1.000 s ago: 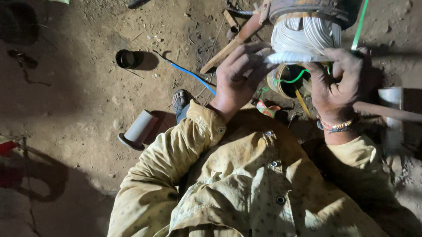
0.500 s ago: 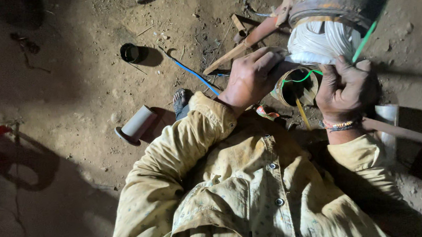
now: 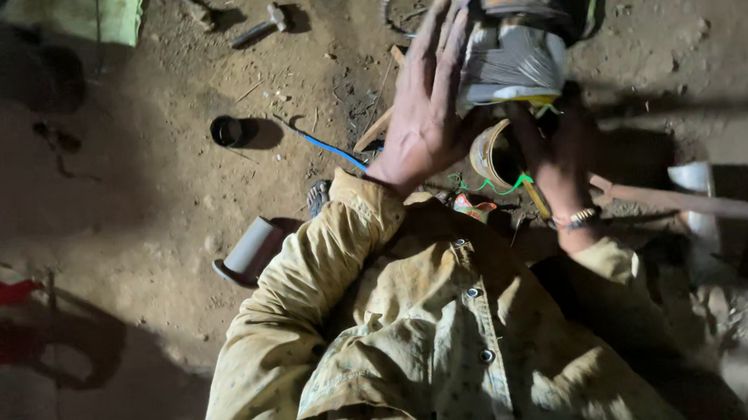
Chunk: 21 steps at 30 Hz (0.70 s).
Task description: The person sits on the ground and wraps green plastic ties by hand around a bundle of white cable hanging from a metal cylinder, twisting each tie to secure the bundle. They add several ties one at a time and use scissors to trim the excess tie ends.
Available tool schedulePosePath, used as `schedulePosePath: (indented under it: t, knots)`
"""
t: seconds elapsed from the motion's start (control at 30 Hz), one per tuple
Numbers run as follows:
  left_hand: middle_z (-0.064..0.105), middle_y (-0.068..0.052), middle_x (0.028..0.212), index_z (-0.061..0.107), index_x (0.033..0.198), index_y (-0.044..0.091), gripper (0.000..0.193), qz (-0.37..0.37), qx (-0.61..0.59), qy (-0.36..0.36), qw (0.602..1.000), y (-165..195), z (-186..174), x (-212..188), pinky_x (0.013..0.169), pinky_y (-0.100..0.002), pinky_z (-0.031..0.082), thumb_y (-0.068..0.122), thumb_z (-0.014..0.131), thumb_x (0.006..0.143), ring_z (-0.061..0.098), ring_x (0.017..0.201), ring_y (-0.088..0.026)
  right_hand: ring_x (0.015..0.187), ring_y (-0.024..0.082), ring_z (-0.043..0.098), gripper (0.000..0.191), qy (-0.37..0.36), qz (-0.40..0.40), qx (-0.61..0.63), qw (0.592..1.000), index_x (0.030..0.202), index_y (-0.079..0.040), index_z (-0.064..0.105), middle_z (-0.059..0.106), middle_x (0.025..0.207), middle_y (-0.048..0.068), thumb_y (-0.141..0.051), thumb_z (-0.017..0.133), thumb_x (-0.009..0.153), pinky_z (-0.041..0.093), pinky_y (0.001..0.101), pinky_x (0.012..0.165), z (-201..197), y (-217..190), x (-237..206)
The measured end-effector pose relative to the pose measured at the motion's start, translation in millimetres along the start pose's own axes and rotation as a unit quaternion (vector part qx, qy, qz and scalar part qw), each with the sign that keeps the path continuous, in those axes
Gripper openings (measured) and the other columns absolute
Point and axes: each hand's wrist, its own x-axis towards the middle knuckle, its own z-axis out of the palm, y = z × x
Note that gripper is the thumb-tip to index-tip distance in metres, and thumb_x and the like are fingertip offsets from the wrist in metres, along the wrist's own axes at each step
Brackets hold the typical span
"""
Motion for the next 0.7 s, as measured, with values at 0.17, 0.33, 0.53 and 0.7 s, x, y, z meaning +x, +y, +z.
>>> schedulePosePath:
  t: [0.17, 0.33, 0.53, 0.7]
  knots:
    - [0.021, -0.021, 0.166, 0.034, 0.159, 0.009, 0.106, 0.07, 0.118, -0.11, 0.984, 4, 2, 39, 0.132, -0.058, 0.017, 0.058, 0.088, 0.081, 0.023, 0.158, -0.039, 0.098, 0.026, 0.074, 0.018, -0.054, 0.096, -0.094, 0.99, 0.111, -0.005, 0.07, 0.075, 0.105, 0.015, -0.023, 0.07, 0.111, 0.057, 0.0386, 0.088, 18, 35, 8]
    - [0.017, -0.019, 0.172, 0.031, 0.165, 0.003, 0.107, 0.185, 0.103, -0.201, 0.957, 6, 1, 58, 0.133, -0.055, 0.014, 0.058, 0.084, 0.09, 0.017, 0.164, -0.036, 0.098, 0.023, 0.064, 0.019, -0.113, -0.012, -0.299, 0.947, 0.132, -0.003, 0.053, 0.066, 0.105, 0.011, -0.01, 0.059, 0.115, 0.048, 0.0411, 0.102, 30, 42, -3]
    - [0.023, -0.019, 0.172, 0.043, 0.162, 0.006, 0.081, 0.215, 0.114, -0.266, 0.933, 6, 23, 80, 0.137, -0.051, 0.018, 0.031, 0.069, 0.089, 0.02, 0.161, -0.041, 0.082, 0.027, 0.062, 0.012, -0.011, -0.04, -0.095, 0.995, 0.104, -0.002, 0.059, 0.063, 0.093, 0.012, -0.006, 0.057, 0.093, 0.048, 0.0406, 0.069, 40, 13, -8]
    - [0.033, -0.016, 0.17, 0.047, 0.16, 0.007, 0.07, 0.351, 0.188, -0.267, 0.878, 18, 10, 94, 0.133, -0.056, 0.017, 0.031, 0.062, 0.096, 0.027, 0.158, -0.036, 0.065, 0.021, 0.056, 0.024, 0.028, 0.258, 0.687, 0.679, 0.092, 0.0, 0.062, 0.061, 0.08, 0.009, -0.017, 0.056, 0.108, 0.044, 0.0354, 0.056, 54, -10, 5]
